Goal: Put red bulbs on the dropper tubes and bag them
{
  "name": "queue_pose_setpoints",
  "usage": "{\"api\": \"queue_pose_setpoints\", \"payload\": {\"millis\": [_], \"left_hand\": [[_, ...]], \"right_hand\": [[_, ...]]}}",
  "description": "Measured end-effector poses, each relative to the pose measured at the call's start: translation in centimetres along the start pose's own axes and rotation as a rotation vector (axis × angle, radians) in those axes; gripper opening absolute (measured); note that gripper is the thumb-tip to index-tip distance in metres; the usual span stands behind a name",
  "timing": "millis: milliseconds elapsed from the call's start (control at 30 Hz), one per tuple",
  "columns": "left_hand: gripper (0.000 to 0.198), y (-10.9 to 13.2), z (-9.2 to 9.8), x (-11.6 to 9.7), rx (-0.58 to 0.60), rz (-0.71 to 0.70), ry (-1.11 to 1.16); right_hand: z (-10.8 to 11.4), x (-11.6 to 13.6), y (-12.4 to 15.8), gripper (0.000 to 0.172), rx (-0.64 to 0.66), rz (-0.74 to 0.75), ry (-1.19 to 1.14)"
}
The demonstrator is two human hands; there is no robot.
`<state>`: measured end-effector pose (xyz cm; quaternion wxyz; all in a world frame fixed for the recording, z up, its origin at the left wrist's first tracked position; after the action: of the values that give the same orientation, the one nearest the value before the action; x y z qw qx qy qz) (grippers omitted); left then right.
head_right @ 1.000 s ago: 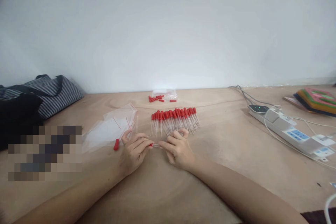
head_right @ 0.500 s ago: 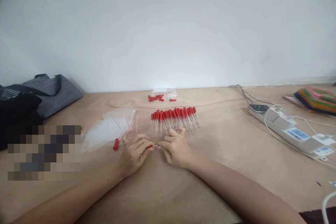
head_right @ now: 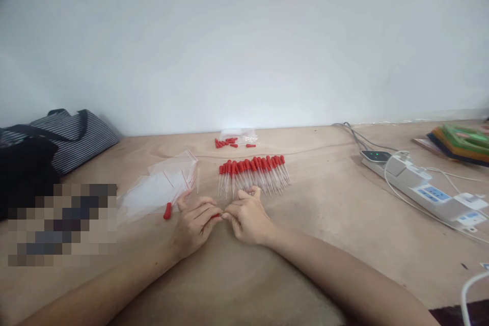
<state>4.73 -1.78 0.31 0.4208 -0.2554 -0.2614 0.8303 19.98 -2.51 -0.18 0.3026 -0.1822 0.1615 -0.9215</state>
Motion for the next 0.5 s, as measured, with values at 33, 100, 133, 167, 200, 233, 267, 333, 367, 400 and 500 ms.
{"api": "queue_pose_setpoints", "payload": {"millis": [33, 100, 133, 167, 200, 233, 267, 333, 367, 400, 500], "left_hand": [[0.023, 0.0, 0.0, 0.1, 0.005, 0.009, 0.000], [0.023, -0.2, 0.0, 0.3, 0.015, 0.029, 0.001], [0.020, -0.3, 0.1, 0.4, 0.019, 0.039, 0.001], [0.018, -0.4, 0.3, 0.6, 0.019, 0.049, -0.001], [0.018, -0.5, 0.4, 0.8, 0.013, 0.057, -0.008], [0.022, -0.5, 0.7, 1.0, 0.001, 0.064, -0.022], [0.024, -0.5, 0.9, 1.2, -0.016, 0.068, -0.040], [0.021, -0.5, 1.3, 1.4, -0.047, 0.064, -0.076], [0.019, -0.5, 1.4, 1.5, -0.057, 0.057, -0.089], [0.019, -0.5, 1.5, 1.5, -0.062, 0.047, -0.098], [0.016, -0.4, 1.9, 1.8, -0.054, 0.023, -0.109]], "right_hand": [[0.0, 0.0, -0.1, 0.023, 0.004, -0.002, -0.009], [0.1, 0.0, -0.2, 0.023, 0.013, -0.015, -0.024], [0.2, -0.1, -0.2, 0.022, 0.017, -0.024, -0.026], [0.3, -0.2, -0.2, 0.022, 0.020, -0.033, -0.023], [0.4, -0.2, -0.3, 0.022, 0.023, -0.042, -0.018], [0.4, -0.3, -0.3, 0.023, 0.023, -0.053, -0.012], [0.5, -0.4, -0.3, 0.024, 0.021, -0.064, -0.006], [0.6, -0.5, -0.2, 0.024, 0.013, -0.083, 0.001], [0.7, -0.4, -0.2, 0.024, 0.011, -0.081, 0.003], [0.7, -0.4, -0.2, 0.024, 0.008, -0.070, 0.008], [0.8, 0.0, -0.3, 0.021, 0.011, -0.018, 0.056]]}}
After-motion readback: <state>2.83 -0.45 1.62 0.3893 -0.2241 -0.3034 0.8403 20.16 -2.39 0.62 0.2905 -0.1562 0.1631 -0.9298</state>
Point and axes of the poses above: each hand's wrist, its own y-axis away from the middle knuckle, its own z-axis out of the back of the hand, x = y × z, the point moved 2 cm from there along -y, towards the middle knuckle, and after that the axes turned 6 degrees about y, right-handed, at the moved point
